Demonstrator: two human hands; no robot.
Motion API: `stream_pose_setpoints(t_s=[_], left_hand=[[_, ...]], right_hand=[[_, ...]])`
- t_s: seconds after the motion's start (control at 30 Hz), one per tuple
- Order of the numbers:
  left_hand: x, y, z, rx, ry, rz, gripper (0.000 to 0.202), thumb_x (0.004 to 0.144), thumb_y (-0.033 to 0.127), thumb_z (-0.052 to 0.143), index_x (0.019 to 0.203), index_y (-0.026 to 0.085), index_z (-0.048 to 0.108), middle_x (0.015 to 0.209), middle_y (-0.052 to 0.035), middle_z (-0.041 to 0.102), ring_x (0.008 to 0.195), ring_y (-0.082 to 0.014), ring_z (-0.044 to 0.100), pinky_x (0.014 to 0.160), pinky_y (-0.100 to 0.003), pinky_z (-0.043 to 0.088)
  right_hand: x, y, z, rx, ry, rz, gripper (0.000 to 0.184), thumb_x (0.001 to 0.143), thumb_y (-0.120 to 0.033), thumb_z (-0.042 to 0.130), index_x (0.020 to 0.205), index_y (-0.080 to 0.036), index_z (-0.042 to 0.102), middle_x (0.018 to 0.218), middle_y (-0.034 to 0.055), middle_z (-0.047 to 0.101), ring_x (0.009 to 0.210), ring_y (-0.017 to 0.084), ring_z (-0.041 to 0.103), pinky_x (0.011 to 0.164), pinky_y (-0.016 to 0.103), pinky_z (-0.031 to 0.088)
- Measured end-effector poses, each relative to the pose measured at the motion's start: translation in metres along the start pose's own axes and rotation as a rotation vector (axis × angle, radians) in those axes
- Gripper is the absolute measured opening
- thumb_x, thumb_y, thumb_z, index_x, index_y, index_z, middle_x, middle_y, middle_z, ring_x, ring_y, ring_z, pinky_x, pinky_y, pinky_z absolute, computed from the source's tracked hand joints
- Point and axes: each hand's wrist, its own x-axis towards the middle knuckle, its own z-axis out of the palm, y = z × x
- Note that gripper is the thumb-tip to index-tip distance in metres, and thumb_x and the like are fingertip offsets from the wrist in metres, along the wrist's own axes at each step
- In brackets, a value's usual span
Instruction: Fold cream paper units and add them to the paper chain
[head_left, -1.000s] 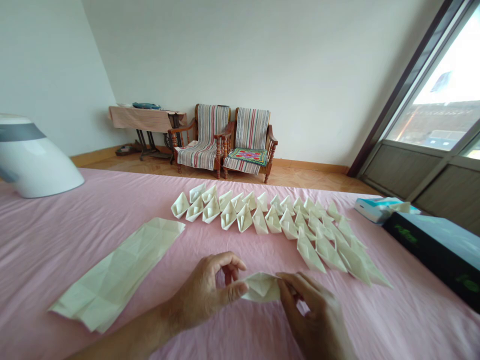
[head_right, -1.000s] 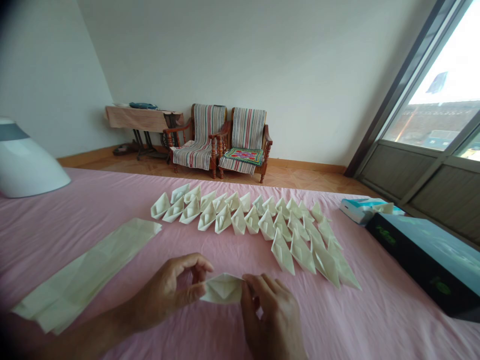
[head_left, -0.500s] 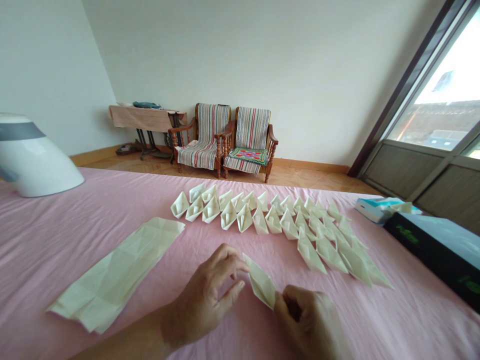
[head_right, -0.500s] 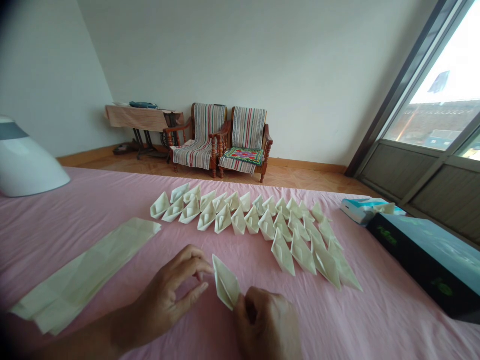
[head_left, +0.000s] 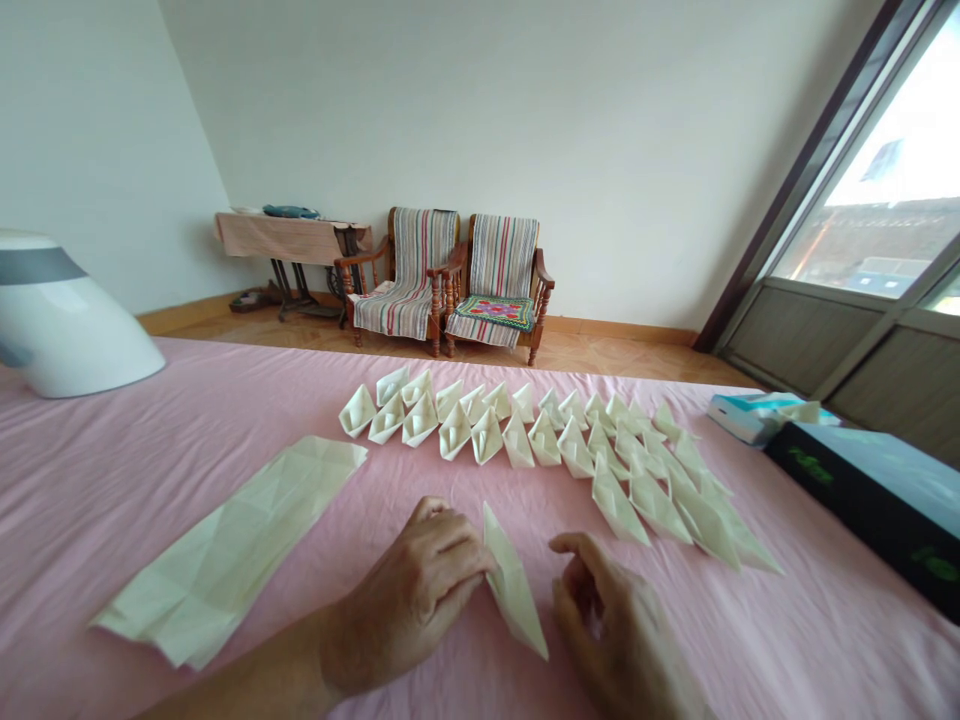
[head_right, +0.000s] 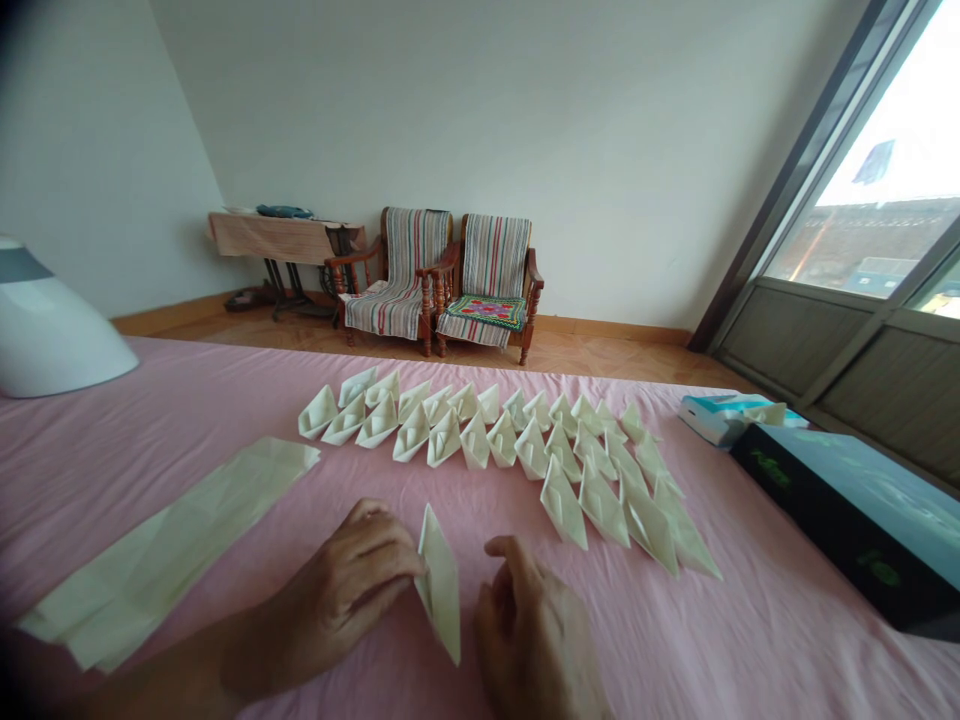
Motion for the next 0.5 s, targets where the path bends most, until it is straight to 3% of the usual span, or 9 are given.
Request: stream_pose_setpoints(t_s=[0.07, 0.17, 0.33, 0.5], left_hand=[[-0.002, -0.002, 0.0, 0.003, -0.011, -0.014, 0.021, 0.093, 0.004, 0.046, 0.095, 0.019, 0.06, 0.082, -0.002, 0.061, 0.078, -0.0172, 0.053, 0.082, -0.034, 0.033], [-0.003, -0.003, 0.0, 0.009, -0.024, -0.032, 0.022, 0.093, 0.003, 0.045, 0.096, 0.019, 0.06, 0.082, -0.002, 0.062, 0.079, -0.0173, 0.054, 0.082, -0.034, 0.033], [0.0, -0.003, -0.002, -0.003, -0.051, -0.007, 0.022, 0.093, 0.004, 0.044, 0.092, 0.019, 0.06, 0.081, -0.0009, 0.061, 0.077, -0.0157, 0.054, 0.082, -0.033, 0.033], [0.0, -0.004, -0.001, -0.013, -0.096, 0.024, 0.024, 0.097, 0.007, 0.041, 0.093, 0.019, 0.061, 0.082, -0.0014, 0.061, 0.078, -0.0155, 0.054, 0.083, -0.033, 0.033]], right_hand=[[0.0, 0.002, 0.003, 0.028, -0.007, -0.08, 0.031, 0.082, -0.015, 0.046, 0.112, -0.021, 0.051, 0.074, -0.0019, 0.06, 0.061, 0.012, 0.06, 0.056, 0.02, 0.045], [0.001, 0.001, 0.006, 0.034, -0.027, -0.183, 0.034, 0.083, -0.011, 0.044, 0.115, -0.023, 0.049, 0.082, -0.001, 0.061, 0.07, 0.013, 0.061, 0.063, 0.021, 0.048], [0.005, -0.007, 0.001, -0.021, -0.094, -0.224, 0.028, 0.087, -0.009, 0.042, 0.107, -0.024, 0.054, 0.083, 0.0, 0.063, 0.075, 0.015, 0.061, 0.067, 0.025, 0.047], [0.01, -0.013, -0.003, -0.076, -0.244, -0.27, 0.029, 0.087, -0.005, 0.044, 0.1, -0.024, 0.062, 0.086, 0.0028, 0.063, 0.078, 0.018, 0.06, 0.069, 0.028, 0.046]])
